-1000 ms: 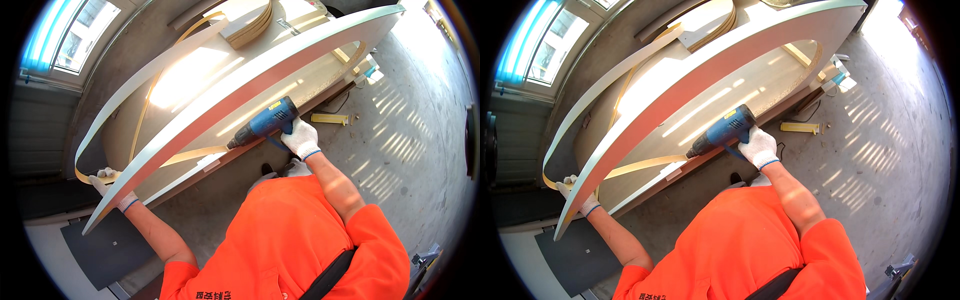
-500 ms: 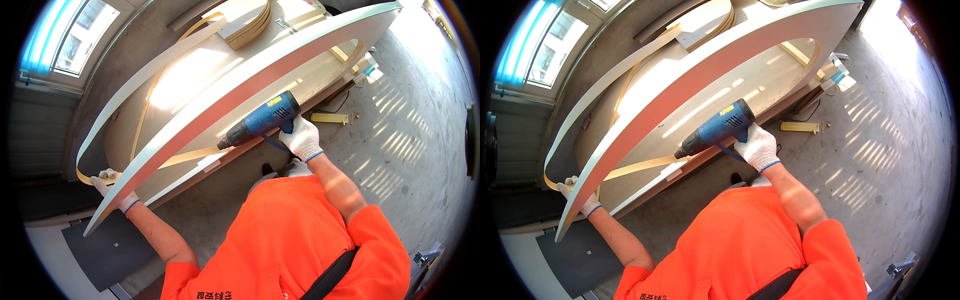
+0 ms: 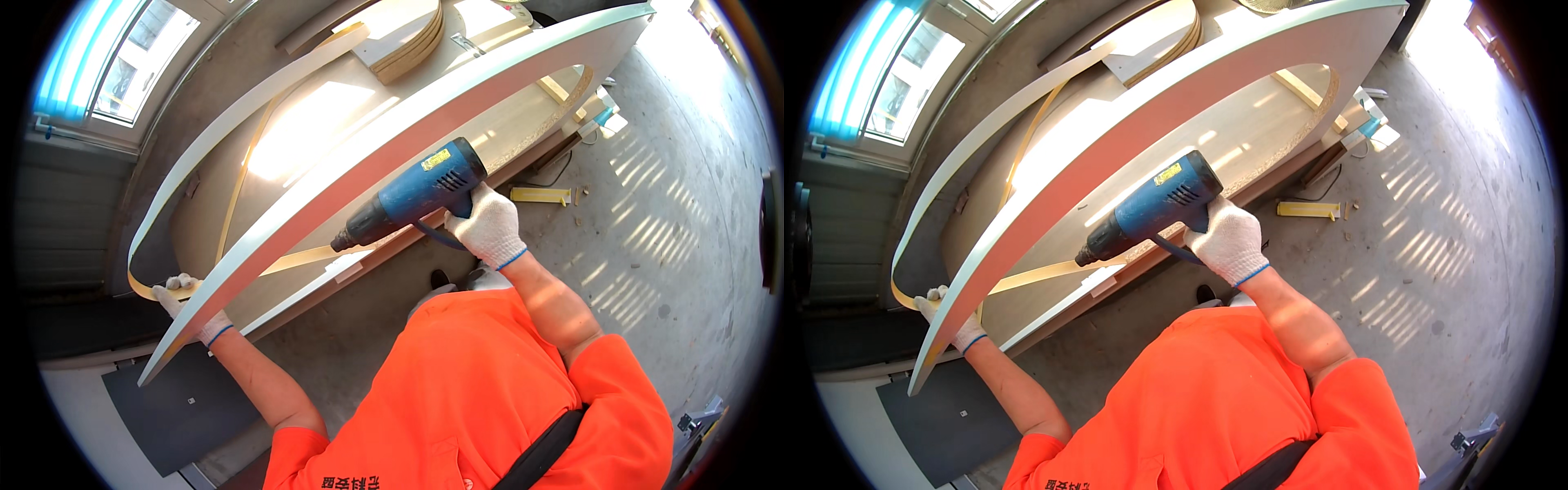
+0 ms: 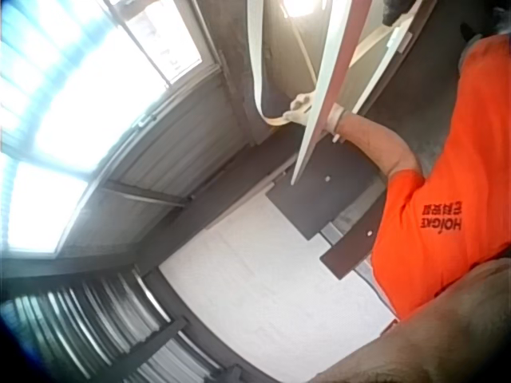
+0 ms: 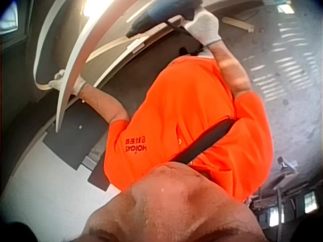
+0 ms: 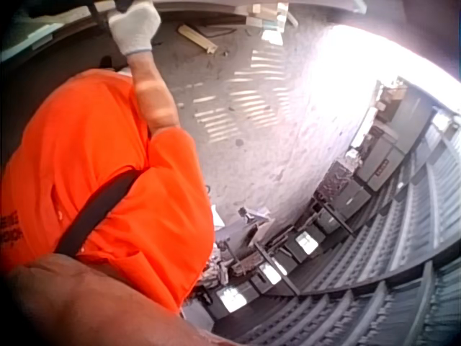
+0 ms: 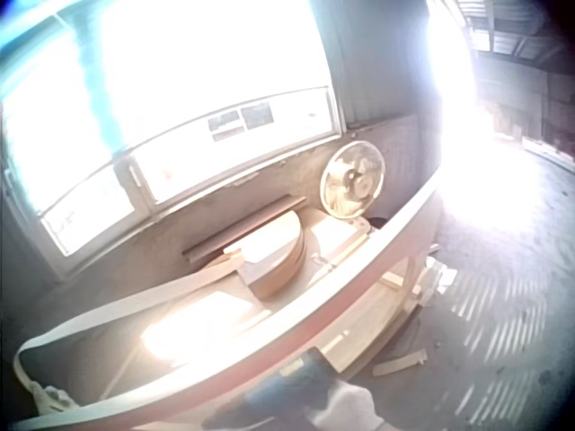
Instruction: The person uses a heat gun to soften a strip of edge banding and presses it onto the edge of a long, curved wooden board. They use a small wooden block to smooth the banding and ensure adhesion while working along the curve. The person repeatedly applies heat and pressure to different sections of the board's edge.
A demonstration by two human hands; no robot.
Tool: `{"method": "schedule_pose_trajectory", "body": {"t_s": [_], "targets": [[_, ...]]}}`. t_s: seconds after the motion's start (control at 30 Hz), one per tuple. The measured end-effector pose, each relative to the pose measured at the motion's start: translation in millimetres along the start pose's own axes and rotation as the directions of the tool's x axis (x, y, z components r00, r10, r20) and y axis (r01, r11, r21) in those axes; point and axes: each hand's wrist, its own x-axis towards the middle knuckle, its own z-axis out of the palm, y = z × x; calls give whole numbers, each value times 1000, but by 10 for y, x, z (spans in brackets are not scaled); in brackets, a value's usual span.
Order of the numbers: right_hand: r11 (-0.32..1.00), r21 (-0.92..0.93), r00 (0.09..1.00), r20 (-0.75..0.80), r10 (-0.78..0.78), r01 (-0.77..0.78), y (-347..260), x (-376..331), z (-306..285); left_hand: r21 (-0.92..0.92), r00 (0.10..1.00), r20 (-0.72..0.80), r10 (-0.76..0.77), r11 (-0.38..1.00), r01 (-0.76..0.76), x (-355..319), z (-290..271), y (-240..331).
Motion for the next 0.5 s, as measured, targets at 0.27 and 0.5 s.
{"method": "schedule_pose_trajectory", "body": {"t_s": [0.27, 0.5], "targets": [[997, -68, 999, 39, -26, 29, -212, 63, -26, 68, 999, -36, 18, 998, -15, -93, 121, -42], [995, -104, 1000, 26, -7, 9, -263, 67, -5, 200, 991, 14, 133, 971, -133, -74, 81, -78]]}}
